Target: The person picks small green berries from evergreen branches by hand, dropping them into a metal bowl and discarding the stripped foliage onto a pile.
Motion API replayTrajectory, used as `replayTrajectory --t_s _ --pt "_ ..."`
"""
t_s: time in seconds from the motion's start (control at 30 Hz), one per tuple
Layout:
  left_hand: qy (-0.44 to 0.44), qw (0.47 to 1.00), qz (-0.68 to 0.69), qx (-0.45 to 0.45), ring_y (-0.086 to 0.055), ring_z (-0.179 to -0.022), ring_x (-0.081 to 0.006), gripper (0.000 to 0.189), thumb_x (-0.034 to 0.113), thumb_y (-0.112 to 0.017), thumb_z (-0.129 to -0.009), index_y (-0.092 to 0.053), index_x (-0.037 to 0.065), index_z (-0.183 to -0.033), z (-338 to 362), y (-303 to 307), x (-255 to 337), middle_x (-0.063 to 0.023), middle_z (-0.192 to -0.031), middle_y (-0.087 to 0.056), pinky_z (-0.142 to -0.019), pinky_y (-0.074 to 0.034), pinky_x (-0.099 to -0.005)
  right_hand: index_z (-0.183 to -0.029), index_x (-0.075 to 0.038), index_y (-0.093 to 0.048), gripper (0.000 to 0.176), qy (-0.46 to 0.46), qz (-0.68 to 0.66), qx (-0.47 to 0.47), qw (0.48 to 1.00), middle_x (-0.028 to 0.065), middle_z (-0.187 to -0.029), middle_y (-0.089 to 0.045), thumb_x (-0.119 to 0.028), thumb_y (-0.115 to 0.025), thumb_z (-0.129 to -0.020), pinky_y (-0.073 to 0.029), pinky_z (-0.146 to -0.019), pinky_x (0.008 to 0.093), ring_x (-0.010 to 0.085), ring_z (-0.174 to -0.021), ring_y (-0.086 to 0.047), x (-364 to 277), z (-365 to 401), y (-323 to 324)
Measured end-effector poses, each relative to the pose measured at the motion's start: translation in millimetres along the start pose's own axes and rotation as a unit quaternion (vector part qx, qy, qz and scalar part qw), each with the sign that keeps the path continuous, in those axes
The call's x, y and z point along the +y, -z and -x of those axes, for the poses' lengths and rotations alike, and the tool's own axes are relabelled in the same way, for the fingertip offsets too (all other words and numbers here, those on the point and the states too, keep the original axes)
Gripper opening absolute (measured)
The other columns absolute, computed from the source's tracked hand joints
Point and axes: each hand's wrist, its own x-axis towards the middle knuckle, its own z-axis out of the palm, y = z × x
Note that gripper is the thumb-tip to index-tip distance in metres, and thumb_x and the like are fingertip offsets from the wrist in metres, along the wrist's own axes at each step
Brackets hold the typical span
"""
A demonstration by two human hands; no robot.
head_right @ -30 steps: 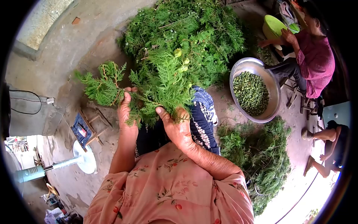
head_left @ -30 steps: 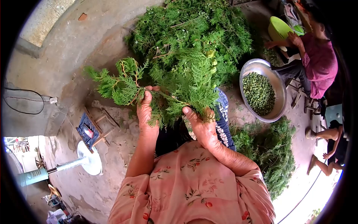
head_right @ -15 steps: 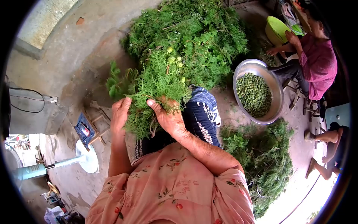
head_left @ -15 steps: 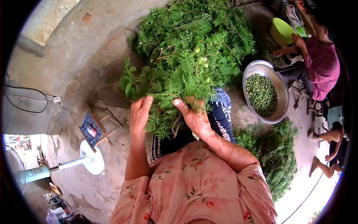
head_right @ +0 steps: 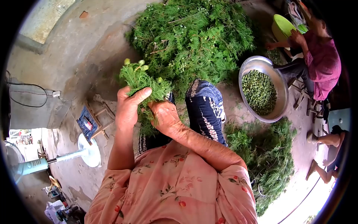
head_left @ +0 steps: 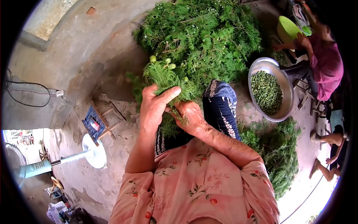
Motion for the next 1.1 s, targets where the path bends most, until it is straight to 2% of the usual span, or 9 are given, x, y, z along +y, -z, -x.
replayTrajectory --t_s 0.13,0.17,0.2,0.27,0.47,0.8,0.87,0.93,1.1 --pt "-0.011 0.990 0.129 0.064 -0.060 -0.077 -0.0125 0.019 0.000 -0.069 -0.073 -0.066 0.006 -0.091 0.9 9.2 -13.7 -0.0019 -0.089 -0.066 -0.073 -0.046 -0.0253 -0.103 0.003 -0.056 0.036 0.050 -0.138 0.007 0.989 0.0132 -0.073 -0.056 -0.015 -0.070 -0.075 -0.048 -0.061 0.0367 0.0275 -0.070 -0.060 11.9 0.5 20.0" --pt "-0.004 0.982 0.176 0.072 -0.062 -0.081 -0.0148 0.019 -0.003 -0.068 -0.073 -0.066 0.007 -0.089 2.5 11.1 -12.2 -0.0049 -0.087 -0.067 -0.075 -0.048 -0.0272 -0.119 0.000 -0.050 0.052 -0.017 -0.301 -0.048 0.952 0.0199 -0.109 -0.054 -0.010 -0.071 -0.073 -0.049 -0.080 0.0376 0.0300 -0.091 -0.057 19.2 5.6 31.3" --pt "-0.003 0.982 0.176 0.075 -0.062 -0.081 -0.0148 0.019 -0.003 -0.068 -0.073 -0.066 0.007 -0.089 2.7 12.4 -11.0 -0.0049 -0.087 -0.067 -0.075 -0.048 -0.0272 -0.117 0.000 -0.052 0.042 -0.179 -0.394 -0.066 0.899 0.0140 -0.110 -0.056 -0.008 -0.066 -0.078 -0.049 -0.079 0.0320 0.0222 -0.094 -0.057 26.9 8.0 33.2" --pt "-0.004 0.981 0.185 0.054 -0.061 -0.079 -0.0142 0.022 -0.001 -0.070 -0.071 -0.065 0.006 -0.092 2.2 13.4 -9.8 -0.0039 -0.088 -0.066 -0.072 -0.048 -0.0275 -0.115 -0.001 -0.055 0.031 -0.177 -0.422 0.086 0.885 0.0068 -0.094 -0.062 -0.012 -0.058 -0.086 -0.051 -0.071 0.0274 0.0149 -0.080 -0.060 39.4 5.3 38.9" --pt "-0.014 0.985 0.170 -0.003 -0.062 -0.078 -0.0200 0.023 -0.007 -0.067 -0.068 -0.063 0.003 -0.089 4.2 5.2 -4.0 -0.0061 -0.085 -0.065 -0.073 -0.049 -0.0316 -0.115 -0.002 -0.055 0.034 -0.169 -0.517 0.119 0.831 0.0069 -0.094 -0.063 -0.026 -0.053 -0.091 -0.049 -0.067 0.0238 0.0104 -0.079 -0.058 26.4 -8.0 58.4" --pt "-0.016 0.990 0.116 -0.084 -0.062 -0.075 -0.0181 0.027 -0.006 -0.067 -0.066 -0.064 0.002 -0.092 8.6 -4.0 -6.4 -0.0050 -0.084 -0.065 -0.073 -0.048 -0.0305 -0.109 -0.004 -0.055 0.039 -0.136 -0.510 0.046 0.848 0.0007 -0.083 -0.056 -0.029 -0.066 -0.082 -0.042 -0.067 0.0212 0.0069 -0.073 -0.048 -1.9 -17.6 52.6" --pt "-0.036 0.998 0.042 -0.041 -0.060 -0.074 -0.0125 0.026 -0.004 -0.068 -0.068 -0.065 0.003 -0.093 11.4 -6.3 -8.5 -0.0016 -0.086 -0.065 -0.071 -0.047 -0.0275 -0.101 -0.003 -0.056 0.032 -0.109 -0.355 0.086 0.924 -0.0004 -0.079 -0.055 -0.026 -0.067 -0.081 -0.042 -0.066 0.0206 0.0059 -0.072 -0.047 2.2 -14.7 46.3" --pt "-0.028 0.998 0.040 -0.050 -0.058 -0.075 -0.0082 0.024 -0.002 -0.069 -0.070 -0.066 0.004 -0.093 12.9 -7.4 -8.4 0.0003 -0.086 -0.065 -0.069 -0.046 -0.0235 -0.093 -0.001 -0.056 0.026 -0.187 -0.420 0.081 0.884 -0.0003 -0.077 -0.055 -0.020 -0.068 -0.081 -0.042 -0.064 0.0217 0.0067 -0.071 -0.047 -3.4 -10.1 49.7" --pt "-0.008 0.999 0.035 -0.029 -0.056 -0.072 -0.0060 0.019 0.005 -0.068 -0.077 -0.065 0.004 -0.096 13.4 -19.5 -8.9 0.0015 -0.084 -0.064 -0.064 -0.044 -0.0206 -0.089 -0.002 -0.056 0.017 -0.109 -0.220 0.203 0.948 0.0092 -0.073 -0.057 -0.011 -0.066 -0.080 -0.045 -0.059 0.0283 0.0190 -0.063 -0.054 1.3 -2.7 38.5"
